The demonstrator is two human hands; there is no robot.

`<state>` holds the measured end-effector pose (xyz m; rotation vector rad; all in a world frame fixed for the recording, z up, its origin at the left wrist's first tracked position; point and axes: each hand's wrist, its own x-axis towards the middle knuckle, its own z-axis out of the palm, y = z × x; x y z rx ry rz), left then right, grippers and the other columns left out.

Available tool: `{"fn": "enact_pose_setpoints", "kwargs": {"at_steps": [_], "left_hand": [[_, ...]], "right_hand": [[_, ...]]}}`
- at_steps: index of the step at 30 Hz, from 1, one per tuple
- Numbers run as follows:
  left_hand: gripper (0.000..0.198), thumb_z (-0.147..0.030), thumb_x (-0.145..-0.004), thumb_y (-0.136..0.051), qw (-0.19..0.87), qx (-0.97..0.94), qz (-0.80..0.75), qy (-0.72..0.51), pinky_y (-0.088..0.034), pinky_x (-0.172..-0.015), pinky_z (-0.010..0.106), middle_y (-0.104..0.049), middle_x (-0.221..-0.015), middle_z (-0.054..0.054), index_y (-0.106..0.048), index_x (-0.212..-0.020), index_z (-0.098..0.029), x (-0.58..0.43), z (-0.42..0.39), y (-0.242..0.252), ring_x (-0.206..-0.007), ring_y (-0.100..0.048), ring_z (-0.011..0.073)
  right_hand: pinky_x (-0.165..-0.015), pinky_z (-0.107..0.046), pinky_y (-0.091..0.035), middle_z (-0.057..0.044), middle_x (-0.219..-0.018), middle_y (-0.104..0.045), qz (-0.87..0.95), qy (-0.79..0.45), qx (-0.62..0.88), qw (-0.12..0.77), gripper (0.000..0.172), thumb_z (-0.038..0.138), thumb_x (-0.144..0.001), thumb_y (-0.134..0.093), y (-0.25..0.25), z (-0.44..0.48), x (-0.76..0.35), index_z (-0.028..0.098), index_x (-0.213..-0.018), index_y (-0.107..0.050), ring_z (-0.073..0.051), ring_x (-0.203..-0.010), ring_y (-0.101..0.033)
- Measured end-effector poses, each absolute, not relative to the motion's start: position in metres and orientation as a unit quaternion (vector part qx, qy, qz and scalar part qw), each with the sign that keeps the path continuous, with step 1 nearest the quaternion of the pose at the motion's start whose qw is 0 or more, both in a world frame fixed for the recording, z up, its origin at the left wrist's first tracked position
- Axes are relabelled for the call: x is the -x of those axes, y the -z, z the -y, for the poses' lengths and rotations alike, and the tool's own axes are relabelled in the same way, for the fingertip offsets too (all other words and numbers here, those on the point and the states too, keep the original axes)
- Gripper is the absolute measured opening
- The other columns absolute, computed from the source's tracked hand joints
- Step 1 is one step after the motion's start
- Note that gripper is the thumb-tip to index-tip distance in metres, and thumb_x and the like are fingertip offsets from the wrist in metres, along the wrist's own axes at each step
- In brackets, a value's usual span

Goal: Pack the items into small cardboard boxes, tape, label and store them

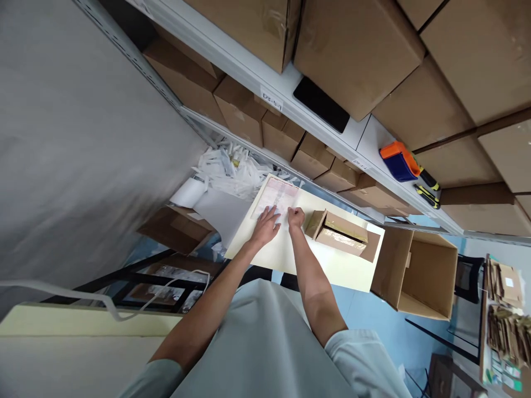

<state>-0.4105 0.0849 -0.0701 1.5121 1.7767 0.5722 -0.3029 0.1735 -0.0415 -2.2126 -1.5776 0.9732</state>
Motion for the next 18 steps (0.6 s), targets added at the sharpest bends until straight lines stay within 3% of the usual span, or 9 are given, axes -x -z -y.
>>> {"fn": "enact_pose_setpoints", "kwargs": {"at_steps": [6,9,13,15,18], "left_hand": [[0.038,-0.019,-0.096,-0.057,0.373,-0.474,-0.699,-0.384,-0.047,-0.126,0.050,-0.071,-0.145,0.017,-0.073,-0.130,-0.016,0.431,-0.100,0.056,-0.141,-0.064,0.0303],[0.041,-0.030,-0.096,-0.065,0.343,-0.356,-0.735,-0.464,-0.049,-0.123,0.051,-0.073,-0.138,0.018,-0.069,-0.134,-0.015,0.452,-0.101,0.039,-0.138,-0.065,0.0319],[0.052,-0.051,-0.101,-0.062,0.423,-0.306,-0.678,-0.517,-0.055,-0.117,0.049,-0.073,-0.139,0.019,-0.065,-0.138,-0.015,0.461,-0.090,-0.007,-0.134,-0.068,0.0323],[0.064,-0.060,-0.101,-0.062,0.401,-0.359,-0.668,-0.514,-0.052,-0.121,0.052,-0.068,-0.148,0.022,-0.061,-0.146,-0.014,0.451,-0.080,-0.047,-0.140,-0.065,0.0347],[0.096,-0.061,-0.092,-0.079,0.222,-0.495,-0.681,-0.491,-0.031,-0.136,0.056,-0.039,-0.176,0.021,-0.038,-0.169,-0.019,0.419,-0.069,-0.123,-0.166,-0.034,0.0374]], "right_hand": [[-0.065,-0.023,-0.044,0.006,-0.068,-0.056,0.520,-0.346,0.759,0.182,0.019,0.035,-0.095,-0.057,-0.002,-0.163,0.323,0.027,-0.079,-0.047,-0.015,-0.065,-0.053],[-0.067,-0.025,-0.044,0.005,-0.069,-0.056,0.548,-0.365,0.714,0.238,0.022,0.041,-0.095,-0.058,-0.039,-0.144,0.319,0.027,-0.081,-0.048,-0.016,-0.066,-0.054],[-0.064,-0.026,-0.043,0.004,-0.071,-0.057,0.564,-0.427,0.630,0.321,0.030,0.053,-0.095,-0.058,-0.096,-0.110,0.282,0.027,-0.082,-0.049,-0.016,-0.066,-0.054],[-0.063,-0.026,-0.044,0.002,-0.074,-0.060,0.567,-0.450,0.596,0.346,0.033,0.056,-0.095,-0.059,-0.125,-0.093,0.253,0.026,-0.084,-0.051,-0.016,-0.067,-0.056],[-0.065,-0.026,-0.046,0.001,-0.077,-0.065,0.595,-0.435,0.580,0.347,0.033,0.055,-0.098,-0.061,-0.166,-0.074,0.204,0.025,-0.086,-0.056,-0.017,-0.069,-0.060]]}}
